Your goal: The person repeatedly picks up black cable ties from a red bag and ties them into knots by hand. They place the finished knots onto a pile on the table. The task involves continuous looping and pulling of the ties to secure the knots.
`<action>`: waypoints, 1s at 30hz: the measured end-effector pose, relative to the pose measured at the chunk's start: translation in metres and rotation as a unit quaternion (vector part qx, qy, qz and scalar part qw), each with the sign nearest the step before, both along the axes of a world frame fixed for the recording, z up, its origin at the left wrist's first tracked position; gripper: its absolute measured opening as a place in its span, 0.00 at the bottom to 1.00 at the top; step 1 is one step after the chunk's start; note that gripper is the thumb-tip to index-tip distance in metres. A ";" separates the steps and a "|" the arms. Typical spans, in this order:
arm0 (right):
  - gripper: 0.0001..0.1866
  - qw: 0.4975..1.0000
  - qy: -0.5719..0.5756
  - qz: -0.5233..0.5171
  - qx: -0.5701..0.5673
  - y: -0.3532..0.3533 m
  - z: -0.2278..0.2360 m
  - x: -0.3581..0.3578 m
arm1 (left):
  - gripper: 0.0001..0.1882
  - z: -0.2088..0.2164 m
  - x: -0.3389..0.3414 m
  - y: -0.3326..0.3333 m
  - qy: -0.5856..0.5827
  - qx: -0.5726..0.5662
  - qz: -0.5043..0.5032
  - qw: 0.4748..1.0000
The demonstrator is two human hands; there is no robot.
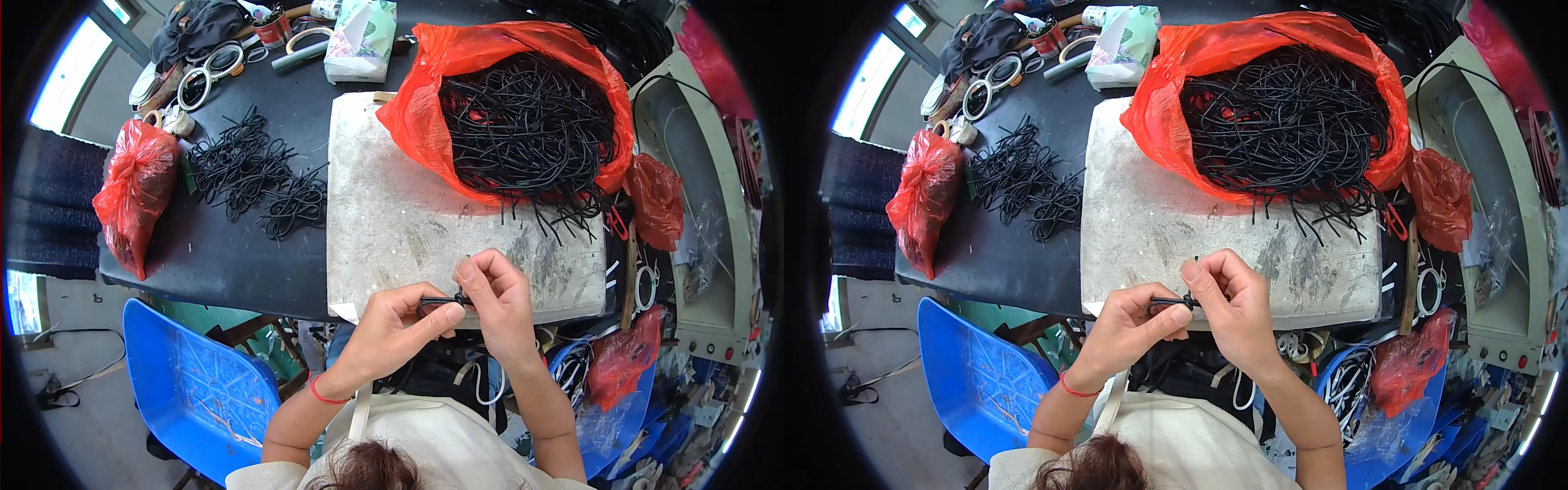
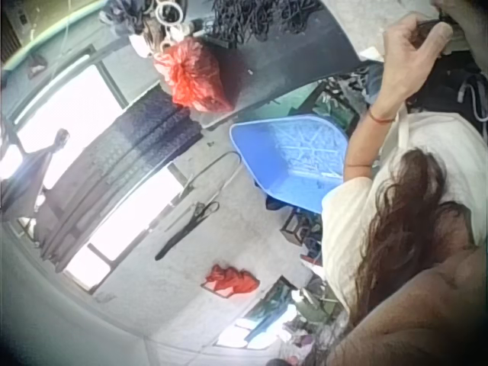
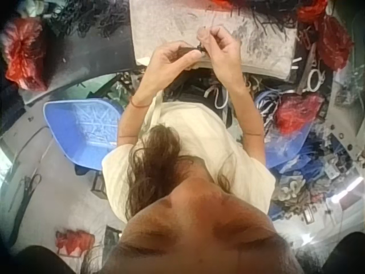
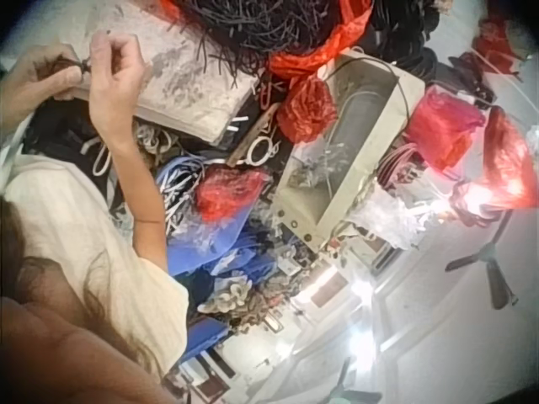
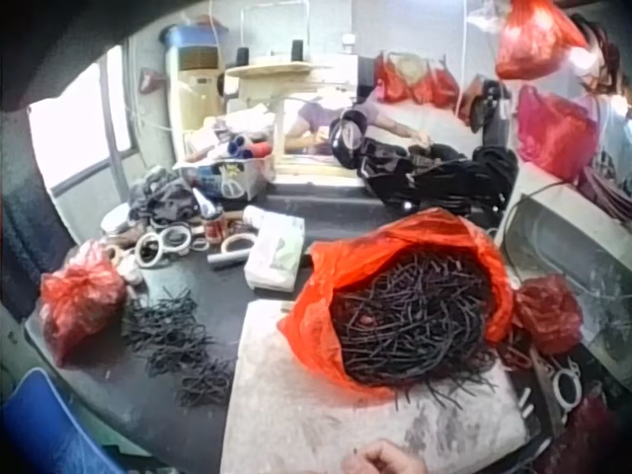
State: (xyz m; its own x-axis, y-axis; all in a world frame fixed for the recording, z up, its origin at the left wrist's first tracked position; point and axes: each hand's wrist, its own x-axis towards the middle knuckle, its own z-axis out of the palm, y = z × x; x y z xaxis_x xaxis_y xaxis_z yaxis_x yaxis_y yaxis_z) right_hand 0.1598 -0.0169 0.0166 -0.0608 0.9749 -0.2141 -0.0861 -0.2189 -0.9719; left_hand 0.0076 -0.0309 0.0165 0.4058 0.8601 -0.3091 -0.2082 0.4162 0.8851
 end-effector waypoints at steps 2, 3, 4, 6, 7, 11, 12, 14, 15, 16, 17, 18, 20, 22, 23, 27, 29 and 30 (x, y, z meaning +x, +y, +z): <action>0.12 1.000 -0.014 -0.003 0.025 -0.001 0.001 -0.003 | 0.10 -0.002 0.003 -0.002 -0.028 -0.001 0.008 1.000; 0.12 0.999 -0.020 -0.004 0.037 -0.002 0.002 -0.004 | 0.10 -0.002 0.005 -0.003 -0.029 -0.005 0.022 0.999; 0.12 0.998 -0.031 -0.008 0.047 -0.003 0.001 -0.004 | 0.10 -0.003 0.008 -0.005 -0.031 -0.010 0.037 0.999; 0.13 0.996 -0.053 -0.014 0.067 -0.003 -0.001 -0.004 | 0.10 -0.002 0.012 -0.007 -0.035 -0.017 0.059 0.998; 0.12 0.996 -0.057 -0.026 0.067 -0.004 -0.002 -0.005 | 0.10 -0.002 0.013 -0.008 -0.038 -0.021 0.066 0.997; 0.11 0.993 -0.069 -0.063 0.077 -0.003 -0.003 -0.006 | 0.10 -0.006 0.015 -0.013 -0.051 0.009 0.095 0.994; 0.11 0.992 -0.072 -0.069 0.081 -0.001 -0.002 -0.006 | 0.10 -0.008 0.016 -0.015 -0.005 0.040 0.097 0.995; 0.11 0.990 -0.094 -0.067 0.076 0.003 -0.009 -0.005 | 0.10 -0.011 0.017 -0.023 0.088 0.099 0.098 0.986; 0.10 0.989 -0.106 -0.065 0.074 0.005 -0.011 -0.003 | 0.11 -0.019 0.019 -0.025 0.107 0.173 0.117 0.972; 0.10 0.992 -0.095 -0.063 0.061 0.007 -0.013 -0.001 | 0.11 -0.018 0.018 -0.024 0.094 0.153 0.102 0.979; 0.11 0.993 -0.084 -0.061 0.049 0.008 -0.015 0.002 | 0.11 -0.016 0.016 -0.020 0.081 0.132 0.086 0.984; 0.11 0.995 -0.073 -0.059 0.036 0.009 -0.016 0.003 | 0.11 -0.013 0.013 -0.016 0.068 0.111 0.071 0.989; 0.10 0.999 -0.004 -0.045 0.008 0.011 -0.009 0.004 | 0.12 -0.009 0.008 -0.010 0.037 0.042 0.068 0.996; 0.08 1.000 0.025 -0.010 -0.010 0.012 -0.003 0.006 | 0.12 -0.014 0.004 -0.005 0.025 0.028 0.086 0.996; 0.08 1.000 0.020 0.018 -0.013 0.010 -0.001 0.009 | 0.12 -0.015 0.001 -0.004 0.033 0.026 0.077 0.996; 0.06 0.999 0.021 0.049 -0.011 0.003 -0.002 0.015 | 0.11 -0.019 0.004 -0.004 0.015 0.049 0.076 0.996; 0.06 0.998 0.035 0.040 -0.013 0.001 0.000 0.012 | 0.11 -0.019 0.008 -0.002 0.021 0.071 0.102 0.992; 0.06 0.998 0.040 0.039 -0.020 0.000 0.000 0.011 | 0.10 -0.017 0.009 -0.003 0.014 0.055 0.111 0.992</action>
State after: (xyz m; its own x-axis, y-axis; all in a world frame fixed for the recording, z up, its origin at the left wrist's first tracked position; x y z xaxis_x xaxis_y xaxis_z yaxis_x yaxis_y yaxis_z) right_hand 0.1704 -0.0173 0.0167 -0.1553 0.9571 -0.2444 -0.1441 -0.2667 -0.9529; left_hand 0.0162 -0.0335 -0.0006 0.1943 0.9566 -0.2174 -0.2587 0.2637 0.9293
